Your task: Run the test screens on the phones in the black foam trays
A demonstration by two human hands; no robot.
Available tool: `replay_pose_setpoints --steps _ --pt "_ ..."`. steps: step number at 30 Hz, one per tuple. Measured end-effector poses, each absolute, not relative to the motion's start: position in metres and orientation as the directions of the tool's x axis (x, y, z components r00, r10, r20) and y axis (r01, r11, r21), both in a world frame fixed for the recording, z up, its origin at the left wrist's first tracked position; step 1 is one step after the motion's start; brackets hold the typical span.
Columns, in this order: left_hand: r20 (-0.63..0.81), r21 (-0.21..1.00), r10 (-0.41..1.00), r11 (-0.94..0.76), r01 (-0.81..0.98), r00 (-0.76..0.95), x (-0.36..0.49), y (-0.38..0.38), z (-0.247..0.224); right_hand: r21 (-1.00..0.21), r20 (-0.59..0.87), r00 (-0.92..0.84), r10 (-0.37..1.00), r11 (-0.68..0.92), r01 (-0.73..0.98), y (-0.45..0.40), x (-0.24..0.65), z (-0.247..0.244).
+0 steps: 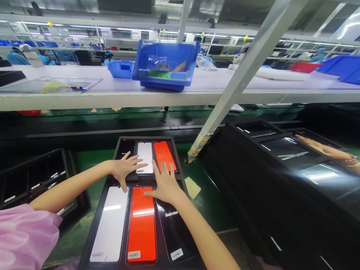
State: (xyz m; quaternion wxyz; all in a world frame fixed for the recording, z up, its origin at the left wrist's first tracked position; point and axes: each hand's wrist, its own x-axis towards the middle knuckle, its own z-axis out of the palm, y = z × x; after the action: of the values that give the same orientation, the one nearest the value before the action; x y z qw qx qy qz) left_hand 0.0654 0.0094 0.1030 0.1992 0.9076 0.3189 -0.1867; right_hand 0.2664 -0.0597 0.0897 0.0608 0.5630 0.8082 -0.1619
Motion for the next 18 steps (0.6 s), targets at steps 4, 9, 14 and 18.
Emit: replay_pose_setpoints --steps 4,9,14,18 --pt "-0.430 0.271 0.513 -0.712 0.648 0.743 0.0639 0.0092 0.1019 -0.181 -0.273 -0.357 0.894 0.316 0.931 -0.0604 0.2662 0.0896" --pt "-0.342 0.320 0.518 -0.720 0.616 0.784 0.0616 0.0104 0.0968 -0.147 -0.216 -0.380 0.900 0.355 0.923 -0.0594 0.2648 0.0863" --pt "-0.348 0.320 0.518 -0.718 0.618 0.781 0.0621 0.0111 0.0954 -0.170 -0.203 -0.382 0.901 0.352 0.920 -0.0582 0.2640 0.0873" --pt "-0.352 0.318 0.526 -0.711 0.628 0.774 0.0637 0.0120 0.0985 -0.160 -0.197 -0.357 0.913 0.329 0.931 -0.0547 0.2657 0.0888"
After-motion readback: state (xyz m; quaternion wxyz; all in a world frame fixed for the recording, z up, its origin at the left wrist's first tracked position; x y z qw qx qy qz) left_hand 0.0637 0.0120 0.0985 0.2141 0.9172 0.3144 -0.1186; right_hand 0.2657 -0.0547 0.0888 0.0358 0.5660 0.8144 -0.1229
